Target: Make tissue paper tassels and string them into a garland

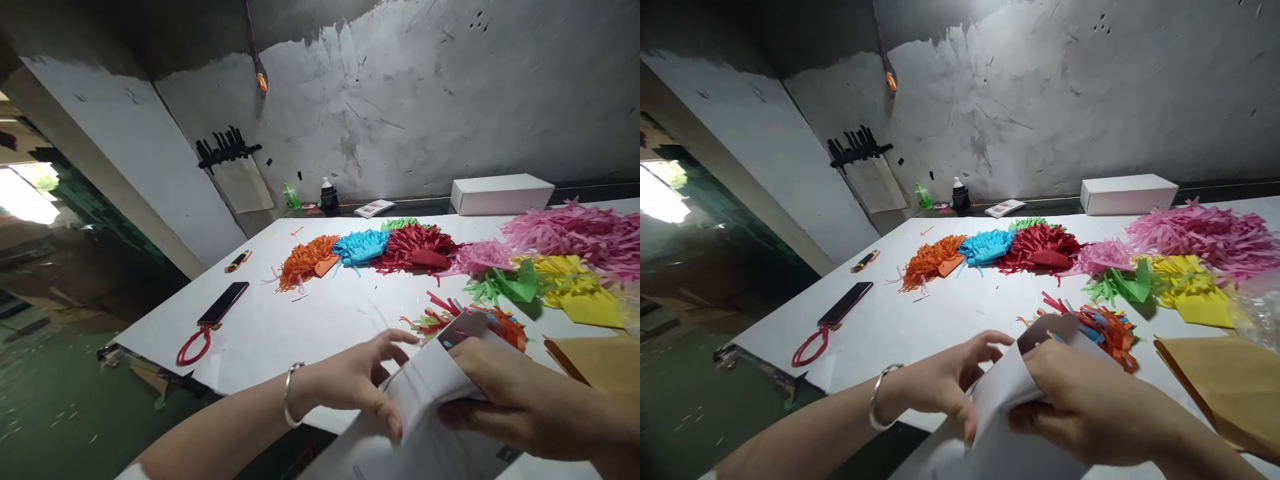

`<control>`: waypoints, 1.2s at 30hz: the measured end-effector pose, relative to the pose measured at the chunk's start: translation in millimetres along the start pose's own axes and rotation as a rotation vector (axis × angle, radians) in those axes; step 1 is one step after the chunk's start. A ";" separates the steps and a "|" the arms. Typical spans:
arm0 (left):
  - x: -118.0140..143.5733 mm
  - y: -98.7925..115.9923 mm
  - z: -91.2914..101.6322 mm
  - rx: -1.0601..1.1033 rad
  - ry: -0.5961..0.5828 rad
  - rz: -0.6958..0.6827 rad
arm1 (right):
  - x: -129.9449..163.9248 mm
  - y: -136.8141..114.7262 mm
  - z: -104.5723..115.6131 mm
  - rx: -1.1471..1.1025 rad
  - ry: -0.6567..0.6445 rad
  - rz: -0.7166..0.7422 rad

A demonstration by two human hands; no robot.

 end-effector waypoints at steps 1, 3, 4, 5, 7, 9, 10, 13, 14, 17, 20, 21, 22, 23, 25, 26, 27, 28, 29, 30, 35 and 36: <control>7.0 7.6 7.7 -0.112 0.098 -0.033 | 1.6 3.0 -0.8 -0.018 -0.014 -0.017; 23.0 25.6 12.7 -0.396 0.241 -0.107 | 4.2 10.4 -2.3 -0.065 -0.031 -0.075; 30.1 33.9 10.4 -0.540 0.284 -0.147 | 5.2 14.2 -3.3 -0.077 -0.033 -0.111; 35.9 39.9 6.9 -0.667 0.319 -0.182 | 5.9 17.1 -4.6 -0.076 -0.036 -0.144; 43.3 44.7 0.5 -0.842 0.378 -0.235 | 6.3 19.7 -6.9 -0.046 -0.032 -0.183; 44.7 41.9 -6.1 -0.937 0.398 -0.276 | 5.8 19.2 -9.8 -0.019 -0.030 -0.193; 44.3 40.4 -9.3 -0.971 0.404 -0.303 | 5.3 18.5 -11.9 -0.021 -0.033 -0.189; 42.0 38.2 -14.8 -1.005 0.439 -0.359 | 4.0 15.6 -15.5 -0.034 -0.024 -0.158; 41.0 37.8 -13.6 -0.991 0.467 -0.349 | 3.7 13.9 -15.3 -0.022 -0.011 -0.142; 36.6 32.6 -8.6 -0.913 0.509 -0.250 | 3.2 7.1 -13.9 0.054 0.023 -0.097; 33.4 28.5 -9.8 -0.892 0.505 -0.216 | 1.7 0.2 -14.1 0.082 0.040 -0.065; 32.7 27.0 -10.4 -0.899 0.505 -0.218 | 0.9 -0.5 -14.0 0.077 0.049 -0.062; 32.0 25.0 -10.5 -0.908 0.507 -0.220 | 0.2 -0.5 -14.1 0.072 0.059 -0.061; 31.2 22.8 -10.0 -0.917 0.510 -0.222 | -0.1 0.8 -13.8 0.078 0.072 -0.064; 29.8 19.1 -7.0 -0.930 0.515 -0.225 | 1.3 4.9 -13.6 0.110 0.093 -0.064; 29.8 18.8 -4.2 -0.937 0.521 -0.232 | 3.7 7.2 -11.8 0.132 0.118 -0.056; 30.9 20.1 0.2 -0.937 0.535 -0.242 | 8.0 8.4 -7.7 0.155 0.168 -0.034; 33.5 22.5 7.0 -0.929 0.562 -0.248 | 14.7 9.4 0.0 0.177 0.260 -0.005; 37.8 25.8 16.0 -0.912 0.602 -0.248 | 25.0 10.8 10.6 0.192 0.397 0.020; 44.0 29.9 27.2 -0.886 0.659 -0.242 | 39.3 13.4 22.1 0.185 0.571 0.041; 87.2 50.5 73.2 -0.737 1.007 -0.246 | 86.6 71.2 -2.1 -0.301 1.076 -0.103; 90.6 51.4 74.8 -0.705 1.036 -0.257 | 77.4 81.7 -24.5 -0.387 1.009 -0.167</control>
Point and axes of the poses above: each hand's wrist, its own x-axis away from the middle knuckle, its own z-axis out of the back of the hand, y = z × x, the point moved 10 cm from there along -x, towards the middle knuckle, and after that the axes turned 5 degrees about -x, right-handed, at the moved point
